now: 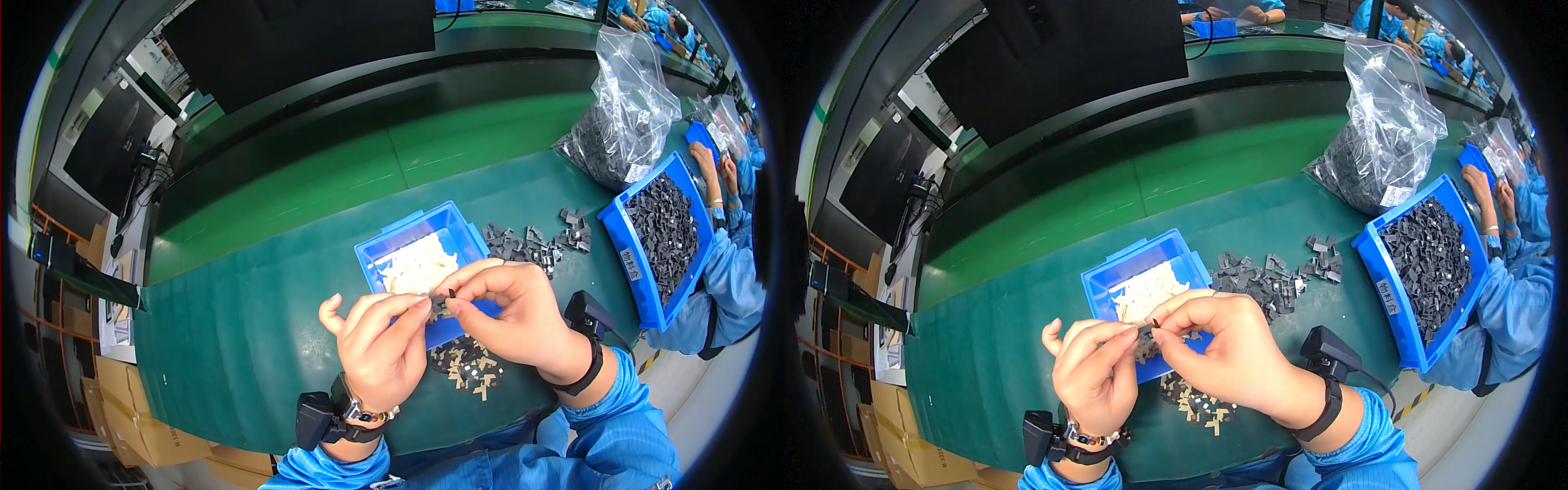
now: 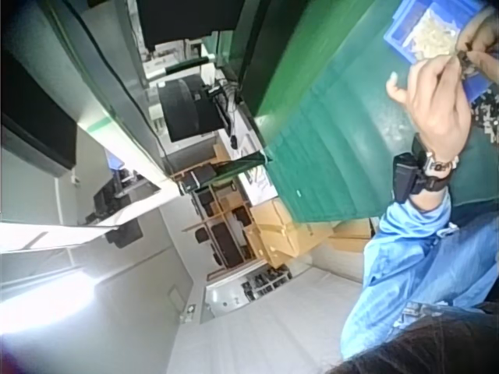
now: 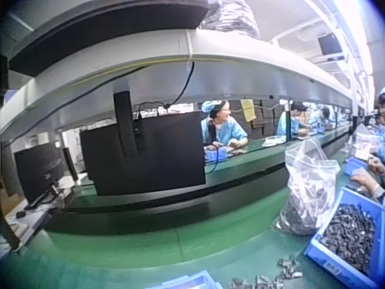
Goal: Assembling small plastic and metal components at a manufacturing workstation.
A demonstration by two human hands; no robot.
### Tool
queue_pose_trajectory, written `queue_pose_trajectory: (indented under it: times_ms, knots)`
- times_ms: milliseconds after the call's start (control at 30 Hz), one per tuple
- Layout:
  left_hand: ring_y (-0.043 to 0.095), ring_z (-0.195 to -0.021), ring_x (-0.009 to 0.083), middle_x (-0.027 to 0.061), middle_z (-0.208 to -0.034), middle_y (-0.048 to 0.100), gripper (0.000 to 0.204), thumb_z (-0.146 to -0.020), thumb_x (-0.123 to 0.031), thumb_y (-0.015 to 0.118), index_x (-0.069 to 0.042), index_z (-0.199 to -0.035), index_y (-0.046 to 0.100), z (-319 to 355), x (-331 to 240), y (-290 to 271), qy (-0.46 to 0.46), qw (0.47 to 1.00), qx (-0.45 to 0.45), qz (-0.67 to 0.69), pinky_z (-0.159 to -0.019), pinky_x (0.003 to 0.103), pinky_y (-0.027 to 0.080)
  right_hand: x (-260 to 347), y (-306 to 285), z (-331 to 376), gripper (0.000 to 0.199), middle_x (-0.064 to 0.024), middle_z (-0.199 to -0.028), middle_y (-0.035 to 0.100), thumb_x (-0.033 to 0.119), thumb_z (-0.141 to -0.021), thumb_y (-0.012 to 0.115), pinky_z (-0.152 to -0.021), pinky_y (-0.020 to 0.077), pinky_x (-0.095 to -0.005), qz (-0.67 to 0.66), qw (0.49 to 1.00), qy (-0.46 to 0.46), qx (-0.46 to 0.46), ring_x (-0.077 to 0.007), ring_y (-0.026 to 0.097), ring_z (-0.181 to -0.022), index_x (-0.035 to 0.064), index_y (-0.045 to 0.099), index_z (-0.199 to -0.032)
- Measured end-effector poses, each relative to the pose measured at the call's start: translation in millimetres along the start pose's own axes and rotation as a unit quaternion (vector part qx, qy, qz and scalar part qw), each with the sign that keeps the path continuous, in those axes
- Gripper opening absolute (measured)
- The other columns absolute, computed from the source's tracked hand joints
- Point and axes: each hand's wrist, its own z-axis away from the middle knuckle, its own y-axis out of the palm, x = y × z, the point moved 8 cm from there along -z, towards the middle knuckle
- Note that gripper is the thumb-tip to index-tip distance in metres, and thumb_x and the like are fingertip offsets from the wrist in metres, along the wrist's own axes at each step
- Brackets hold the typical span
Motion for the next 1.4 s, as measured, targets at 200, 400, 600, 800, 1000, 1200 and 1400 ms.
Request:
queue_pose_trajectory:
  times_ms: [200,400,600,800,1000,1200,1400]
  knots:
    - [0.064,-0.079,0.0161,-0.0022,-0.089,0.069,0.019,-0.071,0.000,0.074,-0.012,-0.086,0.073,0.9,-0.4,-0.2,0.001,1.000,0.000,-0.001,-0.103,0.044,0.022,-0.4,1.2,0.4,0.005,-0.0147,-0.092,0.071,0.000,-0.080,0.070,-0.072,0.0559,-0.0271,0.008,1.000,-0.005,0.000,-0.0147,0.068,-0.079,-0.0049,0.068,-0.081]
    - [0.064,-0.078,0.0160,-0.0023,-0.089,0.069,0.019,-0.071,0.000,0.074,-0.012,-0.085,0.073,0.2,-1.6,-0.5,0.001,1.000,-0.001,-0.001,-0.103,0.043,0.022,2.2,0.5,0.3,0.004,-0.0144,-0.092,0.071,-0.001,-0.080,0.070,-0.072,0.0558,-0.0272,0.018,1.000,-0.005,-0.001,-0.0152,0.069,-0.079,-0.0047,0.069,-0.081]
    - [0.064,-0.078,0.0159,-0.0022,-0.089,0.069,0.019,-0.070,0.001,0.074,-0.011,-0.085,0.073,0.6,-0.6,-1.5,-0.001,1.000,-0.006,0.003,-0.103,0.043,0.022,5.0,0.8,-0.8,0.004,-0.0138,-0.092,0.071,-0.001,-0.080,0.070,-0.073,0.0558,-0.0270,0.032,0.999,-0.010,0.010,-0.0154,0.069,-0.081,-0.0048,0.069,-0.081]
    - [0.065,-0.076,0.0162,-0.0004,-0.086,0.070,0.019,-0.070,0.003,0.075,-0.010,-0.083,0.073,1.2,-0.3,-3.2,-0.005,0.999,-0.024,0.046,-0.101,0.041,0.026,-4.6,0.1,0.4,0.004,-0.0136,-0.096,0.070,-0.008,-0.080,0.069,-0.076,0.0570,-0.0273,-0.105,0.992,0.065,0.034,-0.0169,0.069,-0.085,-0.0053,0.069,-0.078]
    - [0.065,-0.075,0.0186,0.0056,-0.082,0.070,0.016,-0.075,0.006,0.072,-0.007,-0.083,0.068,2.0,-2.7,-7.9,-0.002,0.992,-0.034,0.124,-0.100,0.041,0.031,-16.1,2.8,2.6,0.017,-0.0144,-0.091,0.068,-0.011,-0.079,0.072,-0.076,0.0572,-0.0276,-0.273,0.952,0.135,0.038,-0.0163,0.069,-0.081,-0.0013,0.060,-0.072]
    - [0.066,-0.078,0.0158,0.0025,-0.087,0.072,0.019,-0.072,0.006,0.074,-0.009,-0.084,0.072,5.3,-2.4,-11.3,-0.012,0.972,-0.041,0.231,-0.095,0.039,0.030,-9.2,14.1,13.0,0.011,-0.0132,-0.091,0.070,-0.009,-0.081,0.072,-0.073,0.0576,-0.0278,-0.340,0.923,0.151,0.096,-0.0169,0.069,-0.081,-0.0047,0.065,-0.089]
    - [0.066,-0.077,0.0157,0.0021,-0.086,0.071,0.021,-0.072,0.006,0.075,-0.010,-0.086,0.072,6.3,-1.5,-17.9,-0.006,0.975,-0.054,0.215,-0.096,0.039,0.028,43.8,14.2,12.5,0.031,-0.0140,-0.088,0.067,-0.006,-0.076,0.074,-0.068,0.0541,-0.0287,0.041,0.968,-0.213,0.129,-0.0211,0.067,-0.075,-0.0018,0.069,-0.106]
